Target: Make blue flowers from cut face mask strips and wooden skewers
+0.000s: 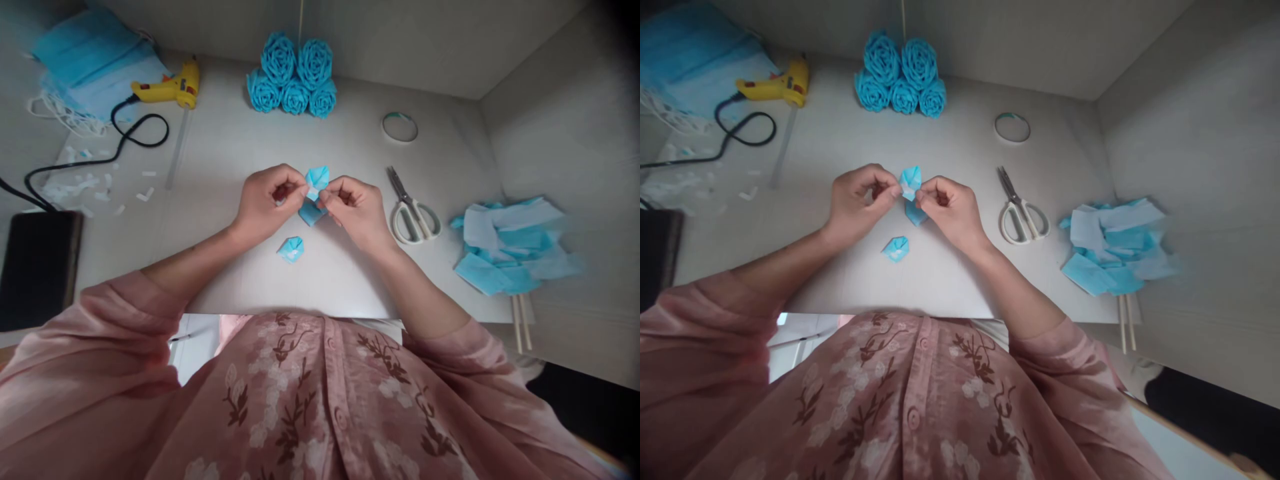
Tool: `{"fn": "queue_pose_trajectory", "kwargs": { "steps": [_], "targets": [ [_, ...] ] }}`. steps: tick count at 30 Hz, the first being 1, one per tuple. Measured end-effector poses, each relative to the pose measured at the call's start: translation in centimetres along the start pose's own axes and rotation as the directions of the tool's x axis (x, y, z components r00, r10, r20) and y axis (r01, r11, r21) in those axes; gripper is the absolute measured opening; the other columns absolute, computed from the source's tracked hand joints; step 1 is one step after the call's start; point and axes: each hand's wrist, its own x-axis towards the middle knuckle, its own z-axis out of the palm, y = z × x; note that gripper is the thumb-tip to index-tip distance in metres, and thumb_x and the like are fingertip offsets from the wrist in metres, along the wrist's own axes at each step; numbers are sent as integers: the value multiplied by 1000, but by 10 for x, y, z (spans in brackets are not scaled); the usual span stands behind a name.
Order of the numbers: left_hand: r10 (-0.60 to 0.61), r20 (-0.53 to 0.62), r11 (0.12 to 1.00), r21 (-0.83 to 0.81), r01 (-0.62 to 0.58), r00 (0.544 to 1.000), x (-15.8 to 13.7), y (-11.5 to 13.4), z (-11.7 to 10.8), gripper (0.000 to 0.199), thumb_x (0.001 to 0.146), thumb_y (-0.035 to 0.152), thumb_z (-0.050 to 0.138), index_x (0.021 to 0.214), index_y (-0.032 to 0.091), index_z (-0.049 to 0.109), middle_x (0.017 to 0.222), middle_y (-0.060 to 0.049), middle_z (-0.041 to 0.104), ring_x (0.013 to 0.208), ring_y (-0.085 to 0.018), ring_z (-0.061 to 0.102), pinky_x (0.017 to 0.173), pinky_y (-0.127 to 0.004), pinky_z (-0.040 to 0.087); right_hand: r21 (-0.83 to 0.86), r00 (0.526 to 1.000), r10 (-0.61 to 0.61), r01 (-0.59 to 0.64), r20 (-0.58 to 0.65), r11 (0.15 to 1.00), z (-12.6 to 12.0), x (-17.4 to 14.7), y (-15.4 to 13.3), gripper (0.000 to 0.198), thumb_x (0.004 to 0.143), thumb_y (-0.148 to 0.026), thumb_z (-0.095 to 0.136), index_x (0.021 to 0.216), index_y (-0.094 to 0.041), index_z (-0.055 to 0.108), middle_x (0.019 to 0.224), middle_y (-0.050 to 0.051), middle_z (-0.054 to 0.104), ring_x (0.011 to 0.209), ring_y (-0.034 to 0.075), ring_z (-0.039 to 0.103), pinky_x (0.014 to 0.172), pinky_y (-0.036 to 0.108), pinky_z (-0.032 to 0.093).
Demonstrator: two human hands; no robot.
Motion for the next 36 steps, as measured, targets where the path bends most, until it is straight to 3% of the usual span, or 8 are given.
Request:
{"fn": "queue_pose_trajectory", "kwargs": {
  "steps": [11,20,36],
  "targets": [
    [-123,85,983,147,109,989,-2,3,2,8,85,27,68,78,22,70,67,1,61,64,-14,51,63,-28,41,-100,1000,-22,21,-9,995,2,-2,-2,24,85,-39,71,73,-21,63,65,-3,58,61,10,47,59,25,39],
    [-110,121,984,152,91,987,-1,7,1,12,82,23,68,71,22,66,66,1,59,66,-15,52,67,-29,41,-189,999,-41,36,-22,981,3,-4,-3,18,85,-33,68,73,-21,62,67,-2,58,64,12,49,61,27,38],
    [-103,132,986,142,84,986,-2,5,1,14,82,26,66,69,21,65,64,1,60,62,-13,51,65,-28,40,-196,998,-64,60,-14,979,4,-5,-5,14,85,-24,66,71,-21,62,66,-3,57,63,12,49,61,27,38]
  ]
}}
